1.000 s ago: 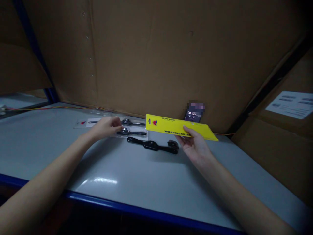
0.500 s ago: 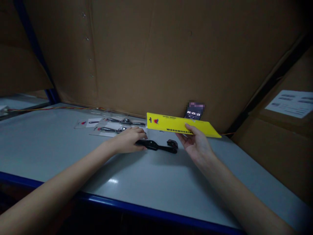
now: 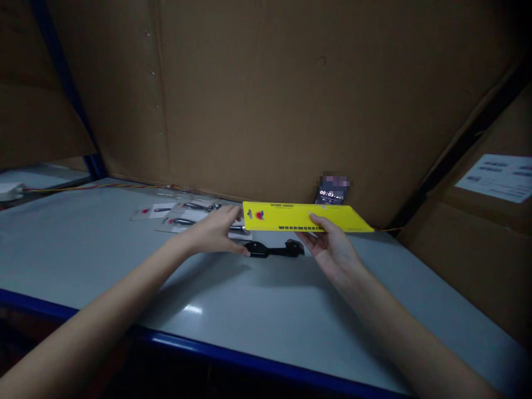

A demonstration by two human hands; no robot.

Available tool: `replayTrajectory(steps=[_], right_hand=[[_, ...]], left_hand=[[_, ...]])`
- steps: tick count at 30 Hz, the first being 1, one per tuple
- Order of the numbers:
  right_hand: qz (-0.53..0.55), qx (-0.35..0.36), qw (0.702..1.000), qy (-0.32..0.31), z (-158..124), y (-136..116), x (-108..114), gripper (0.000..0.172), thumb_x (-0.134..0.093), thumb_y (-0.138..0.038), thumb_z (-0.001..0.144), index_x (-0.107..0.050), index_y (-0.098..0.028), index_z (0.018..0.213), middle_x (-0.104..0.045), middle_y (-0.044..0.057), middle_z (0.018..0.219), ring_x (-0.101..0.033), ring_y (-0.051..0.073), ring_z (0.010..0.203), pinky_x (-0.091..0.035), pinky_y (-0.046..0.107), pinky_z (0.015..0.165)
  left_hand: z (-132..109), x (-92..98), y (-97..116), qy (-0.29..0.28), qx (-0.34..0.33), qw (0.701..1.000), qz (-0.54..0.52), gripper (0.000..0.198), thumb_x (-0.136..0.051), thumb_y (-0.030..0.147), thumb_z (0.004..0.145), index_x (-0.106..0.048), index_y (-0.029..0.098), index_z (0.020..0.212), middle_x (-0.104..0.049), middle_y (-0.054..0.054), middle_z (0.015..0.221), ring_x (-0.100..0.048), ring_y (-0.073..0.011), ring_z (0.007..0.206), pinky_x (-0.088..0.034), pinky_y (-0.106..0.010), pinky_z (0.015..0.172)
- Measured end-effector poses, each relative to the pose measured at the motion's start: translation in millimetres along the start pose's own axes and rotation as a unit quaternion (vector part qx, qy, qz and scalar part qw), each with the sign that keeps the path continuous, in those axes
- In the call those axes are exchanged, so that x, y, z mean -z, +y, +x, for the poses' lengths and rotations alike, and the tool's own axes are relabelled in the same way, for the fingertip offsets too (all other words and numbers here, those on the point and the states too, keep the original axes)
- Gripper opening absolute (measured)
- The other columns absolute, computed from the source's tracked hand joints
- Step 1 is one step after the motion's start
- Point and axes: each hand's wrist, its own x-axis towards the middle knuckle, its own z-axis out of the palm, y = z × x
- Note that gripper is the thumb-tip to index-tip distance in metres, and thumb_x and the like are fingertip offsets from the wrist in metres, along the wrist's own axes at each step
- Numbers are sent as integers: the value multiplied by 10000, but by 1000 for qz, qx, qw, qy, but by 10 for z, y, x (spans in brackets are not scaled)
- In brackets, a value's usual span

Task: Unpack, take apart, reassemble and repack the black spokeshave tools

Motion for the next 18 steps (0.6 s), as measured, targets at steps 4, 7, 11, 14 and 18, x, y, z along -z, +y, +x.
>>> replayTrajectory(steps=[4, 7, 11, 14, 18], right_hand=[[-41, -24, 998, -28, -54, 39, -25, 161, -639, -100, 681, -575, -163, 816, -689, 26, 821, -658, 147, 689, -580, 248, 595], [-72, -36, 994, -77, -102, 56, -49, 198, -658, -124, 674, -592, -154, 858, -694, 37, 854, -660, 148, 656, -574, 249, 587], [-100, -52, 984, -139, -170, 9, -85, 260, -673, -259, 699, -596, -164, 929, -695, 42, 851, -667, 159, 641, -566, 277, 617], [-131, -72, 967, -204, -217, -49, -104, 348, -620, -438, 729, -593, -183, 965, -683, 70, 928, -679, 217, 714, -557, 367, 658], [-176, -55, 955, -230, -236, -80, -94, 433, -598, -471, 734, -560, -213, 1080, -655, 96, 1028, -682, 229, 740, -533, 410, 717]], left_hand=[[-34, 171, 218, 88, -58, 993, 52, 921, -702, 432, 631, -229, 194, 1385, -361, -149, 1371, -355, -285, 1234, -328, -426, 984], [-38, 105, 399, 36, -120, 988, 92, 620, -564, 220, 780, -327, 235, 1353, -405, -111, 1369, -424, -242, 1206, -367, -409, 963], [-41, -10, 471, 30, -111, 992, 55, 485, -373, 38, 820, -466, 197, 1268, -521, -91, 1283, -505, -184, 1143, -423, -339, 926], [-39, 83, 372, 53, -33, 997, -55, 386, -378, 126, 867, -530, 190, 1216, -626, -64, 1140, -590, -161, 1007, -460, -282, 852], [-64, 356, 74, 115, 79, 978, -154, 312, -541, 333, 809, -657, 156, 1039, -671, -58, 1018, -600, -199, 938, -451, -295, 837]])
